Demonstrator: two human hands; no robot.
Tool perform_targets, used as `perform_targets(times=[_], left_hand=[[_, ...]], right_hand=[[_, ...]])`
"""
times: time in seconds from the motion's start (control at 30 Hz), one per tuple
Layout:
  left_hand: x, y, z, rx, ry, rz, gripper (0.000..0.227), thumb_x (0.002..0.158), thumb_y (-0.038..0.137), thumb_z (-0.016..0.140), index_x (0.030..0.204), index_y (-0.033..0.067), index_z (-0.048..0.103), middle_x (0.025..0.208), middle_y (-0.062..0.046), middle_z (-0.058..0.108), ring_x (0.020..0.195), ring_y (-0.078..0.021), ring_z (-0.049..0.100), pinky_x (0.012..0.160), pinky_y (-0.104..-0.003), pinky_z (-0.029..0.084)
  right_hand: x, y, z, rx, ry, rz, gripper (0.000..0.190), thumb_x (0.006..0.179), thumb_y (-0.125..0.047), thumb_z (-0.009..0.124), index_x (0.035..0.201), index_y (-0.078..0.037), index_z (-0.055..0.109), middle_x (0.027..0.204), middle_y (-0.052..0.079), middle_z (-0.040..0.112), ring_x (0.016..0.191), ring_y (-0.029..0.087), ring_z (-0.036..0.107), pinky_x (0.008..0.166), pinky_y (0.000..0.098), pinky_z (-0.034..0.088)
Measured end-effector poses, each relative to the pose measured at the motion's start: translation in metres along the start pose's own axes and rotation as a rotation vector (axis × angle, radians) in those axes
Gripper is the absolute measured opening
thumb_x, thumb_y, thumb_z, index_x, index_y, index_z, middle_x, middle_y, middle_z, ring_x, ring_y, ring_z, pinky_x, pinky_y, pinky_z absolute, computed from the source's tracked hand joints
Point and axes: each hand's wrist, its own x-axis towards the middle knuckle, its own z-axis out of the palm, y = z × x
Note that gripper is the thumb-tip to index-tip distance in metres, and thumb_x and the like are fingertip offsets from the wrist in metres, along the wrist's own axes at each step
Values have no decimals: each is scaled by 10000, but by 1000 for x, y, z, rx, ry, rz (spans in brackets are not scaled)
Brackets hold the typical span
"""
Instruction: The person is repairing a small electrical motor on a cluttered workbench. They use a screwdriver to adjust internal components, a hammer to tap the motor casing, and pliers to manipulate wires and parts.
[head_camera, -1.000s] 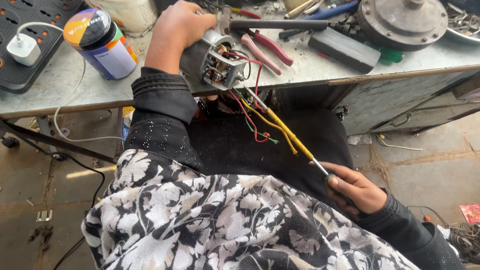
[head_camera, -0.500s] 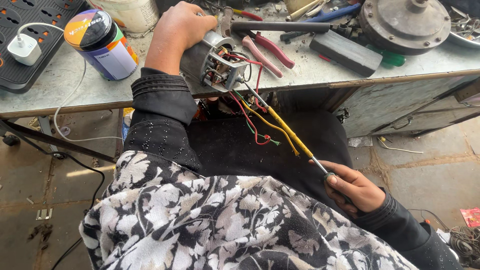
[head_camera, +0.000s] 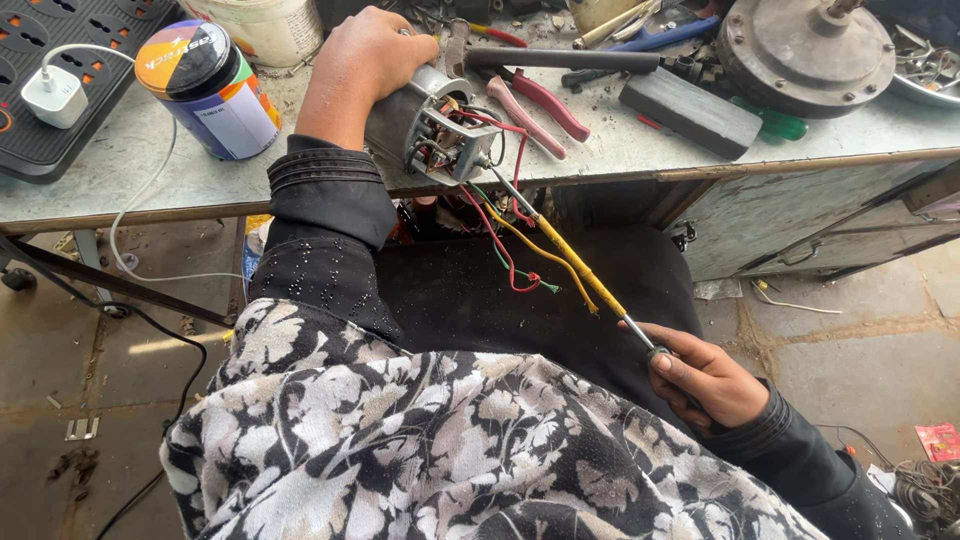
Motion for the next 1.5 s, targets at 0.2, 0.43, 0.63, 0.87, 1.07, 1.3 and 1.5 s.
perform_targets(times=[0.2,0.43,0.63,0.87,1.07,1.3,1.5], left_hand=[[0,1,-1,-12,-10,-7,443,754,528,700,1103,273,797,1091,-159,735,1031,-360,695,924,-452,536],[-1,4,-4,-6,-46,-22,468,751,529,701,1131,269,783,1114,-153,733,1047,-351,695,936,-450,530],[-1,6,-5,11,-61,-47,493,732,541,706,1146,281,773,1132,-145,722,1059,-346,688,930,-454,526],[-2,9,-4,46,-29,-25,476,727,553,705,1093,262,793,1123,-153,730,1077,-354,673,940,-441,520],[-6,8,-7,66,-51,-31,487,754,580,698,1078,230,794,1109,-160,728,1061,-363,677,935,-452,520],[-6,1,-5,26,0,7,467,766,565,688,1084,241,797,1063,-171,739,1025,-382,683,920,-451,524],[-3,-1,-2,18,5,3,463,763,558,684,1083,242,797,1060,-166,739,1023,-380,683,912,-452,527]], right_hand=[[0,-1,1,15,2,15,529,1005,-208,485,1507,-48,448,636,47,487,372,66,383,313,217,342],[0,-8,2,17,-10,36,522,1008,-212,467,1507,-61,448,632,50,482,360,67,383,303,219,348],[-3,-23,2,70,-54,77,528,1018,-225,444,1524,-75,430,615,40,467,341,57,352,294,208,324],[1,-34,-3,-38,-63,112,552,1006,-194,461,1548,-110,400,577,13,458,343,53,354,304,219,319],[6,-26,-7,-367,70,79,615,982,-155,552,1575,-128,394,592,-5,470,410,47,397,367,217,338],[5,-20,-14,-30,10,96,556,989,-150,476,1537,-77,410,596,29,486,368,62,354,317,223,299],[4,-17,-17,-27,11,86,552,995,-143,472,1538,-72,405,598,28,472,379,62,352,317,225,294]])
